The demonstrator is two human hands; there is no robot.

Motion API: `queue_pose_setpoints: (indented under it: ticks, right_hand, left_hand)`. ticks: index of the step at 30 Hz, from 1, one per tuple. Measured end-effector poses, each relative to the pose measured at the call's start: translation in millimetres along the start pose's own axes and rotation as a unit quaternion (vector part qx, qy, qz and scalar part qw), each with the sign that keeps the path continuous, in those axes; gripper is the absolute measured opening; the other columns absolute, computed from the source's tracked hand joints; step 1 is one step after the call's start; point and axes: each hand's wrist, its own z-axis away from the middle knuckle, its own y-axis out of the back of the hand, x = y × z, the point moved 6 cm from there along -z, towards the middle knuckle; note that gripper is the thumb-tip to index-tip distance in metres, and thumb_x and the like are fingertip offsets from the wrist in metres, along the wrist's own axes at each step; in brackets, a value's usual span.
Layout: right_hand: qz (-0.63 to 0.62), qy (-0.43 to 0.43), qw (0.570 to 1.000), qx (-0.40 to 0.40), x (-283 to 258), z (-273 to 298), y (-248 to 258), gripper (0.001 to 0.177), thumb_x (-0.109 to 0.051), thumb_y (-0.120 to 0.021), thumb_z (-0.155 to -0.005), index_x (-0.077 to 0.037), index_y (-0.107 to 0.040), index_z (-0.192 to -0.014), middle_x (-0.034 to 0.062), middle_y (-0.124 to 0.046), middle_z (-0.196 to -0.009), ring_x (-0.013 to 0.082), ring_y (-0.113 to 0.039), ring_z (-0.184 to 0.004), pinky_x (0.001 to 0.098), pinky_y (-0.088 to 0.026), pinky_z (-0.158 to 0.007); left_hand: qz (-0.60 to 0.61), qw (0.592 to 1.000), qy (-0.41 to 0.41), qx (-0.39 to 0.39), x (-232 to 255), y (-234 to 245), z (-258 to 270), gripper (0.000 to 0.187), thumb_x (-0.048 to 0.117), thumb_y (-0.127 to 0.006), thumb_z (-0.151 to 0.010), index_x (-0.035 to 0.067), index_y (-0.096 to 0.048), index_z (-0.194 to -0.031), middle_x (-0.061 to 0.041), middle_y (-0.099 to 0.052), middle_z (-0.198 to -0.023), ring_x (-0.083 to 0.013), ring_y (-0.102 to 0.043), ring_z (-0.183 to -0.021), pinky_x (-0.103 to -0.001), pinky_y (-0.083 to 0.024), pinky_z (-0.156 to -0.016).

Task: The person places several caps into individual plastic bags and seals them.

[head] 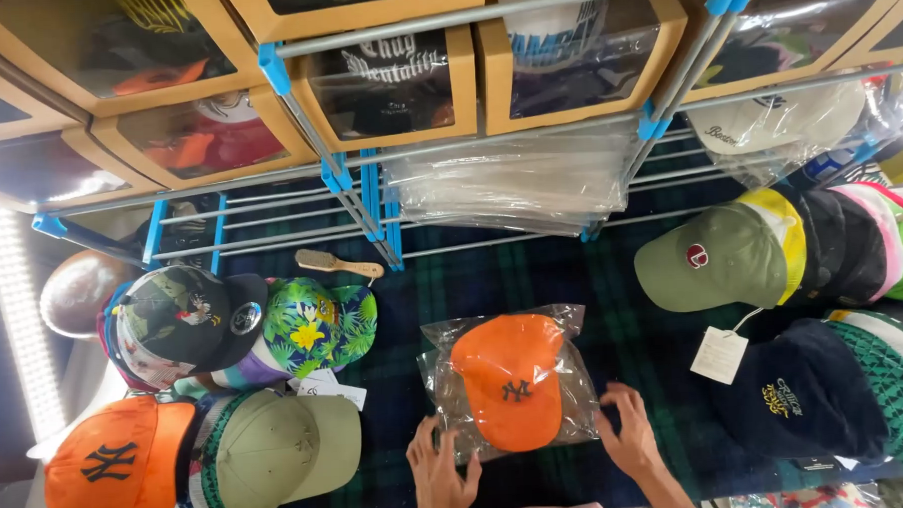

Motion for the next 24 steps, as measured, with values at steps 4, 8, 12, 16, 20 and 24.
queue_pose_setpoints:
  ticks: [4,8,12,16,20,24]
  right_hand:
    - [0.107,0.155,0.975,0.117,-77.7,-10.2,-9.1,0.054,-0.038,-0.06,-0.096,-0.012,-0.051,-0.143,0.0165,-0.048,-0.152,0.0376,-0.047,-0.139,0.0521,-0.043,-0.11]
    - [0.246,0.193,0.947,0.071,-92.9,-22.5,-60.4,0.077,-0.055,-0.044,-0.099,-0.013,-0.028,-0.162,0.0185,-0.033,-0.166,0.0362,-0.032,-0.153,0.0516,-0.03,-0.12]
    - [0.277,0.164,0.946,0.046,-73.4,-27.7,-79.6,0.079,-0.058,-0.039,-0.099,-0.017,-0.022,-0.164,0.0167,-0.025,-0.169,0.0339,-0.024,-0.156,0.0515,-0.025,-0.122]
    - [0.286,0.16,0.944,0.038,-74.0,-26.8,-79.0,0.078,-0.061,-0.031,-0.101,-0.017,-0.017,-0.165,0.0144,-0.019,-0.172,0.0329,-0.02,-0.158,0.0509,-0.022,-0.123]
    - [0.286,0.127,0.95,-0.009,-67.5,-29.2,-84.2,0.082,-0.066,-0.018,-0.101,-0.018,-0.012,-0.166,0.0135,-0.015,-0.172,0.0312,-0.015,-0.159,0.0507,-0.016,-0.124]
    - [0.286,0.14,0.948,-0.01,-63.9,-32.1,-86.8,0.083,-0.065,-0.021,-0.101,-0.014,-0.01,-0.166,0.0136,-0.013,-0.173,0.0301,-0.013,-0.159,0.0479,-0.014,-0.125]
  left_hand:
    - [-0.035,0.996,-0.061,0.058,33.4,-13.9,-23.0,0.056,0.048,-0.045,-0.102,0.019,-0.045,-0.149,-0.017,-0.032,-0.163,-0.0398,-0.033,-0.149,-0.055,-0.034,-0.111]
    - [-0.148,0.989,-0.012,0.014,18.5,-57.7,-30.3,0.074,0.062,-0.038,-0.102,0.022,-0.028,-0.163,-0.018,-0.02,-0.17,-0.0432,-0.025,-0.153,-0.06,-0.029,-0.115]
    - [-0.118,0.992,0.044,-0.007,9.0,-65.2,-24.3,0.081,0.069,-0.034,-0.1,0.026,-0.013,-0.166,-0.021,-0.017,-0.171,-0.0462,-0.021,-0.155,-0.066,-0.026,-0.114]
    - [-0.13,0.99,0.041,-0.029,6.8,-72.3,-25.6,0.084,0.069,-0.034,-0.099,0.025,-0.01,-0.167,-0.02,-0.012,-0.172,-0.0435,-0.015,-0.157,-0.065,-0.022,-0.116]
    - [-0.129,0.989,0.046,-0.061,5.4,-75.5,-25.5,0.085,0.07,-0.031,-0.1,0.023,-0.006,-0.167,-0.02,-0.009,-0.172,-0.0424,-0.011,-0.158,-0.065,-0.017,-0.118]
    - [-0.114,0.99,0.051,-0.065,7.0,-73.5,-27.4,0.086,0.071,-0.029,-0.1,0.021,-0.005,-0.167,-0.021,-0.011,-0.172,-0.0435,-0.013,-0.157,-0.066,-0.017,-0.118]
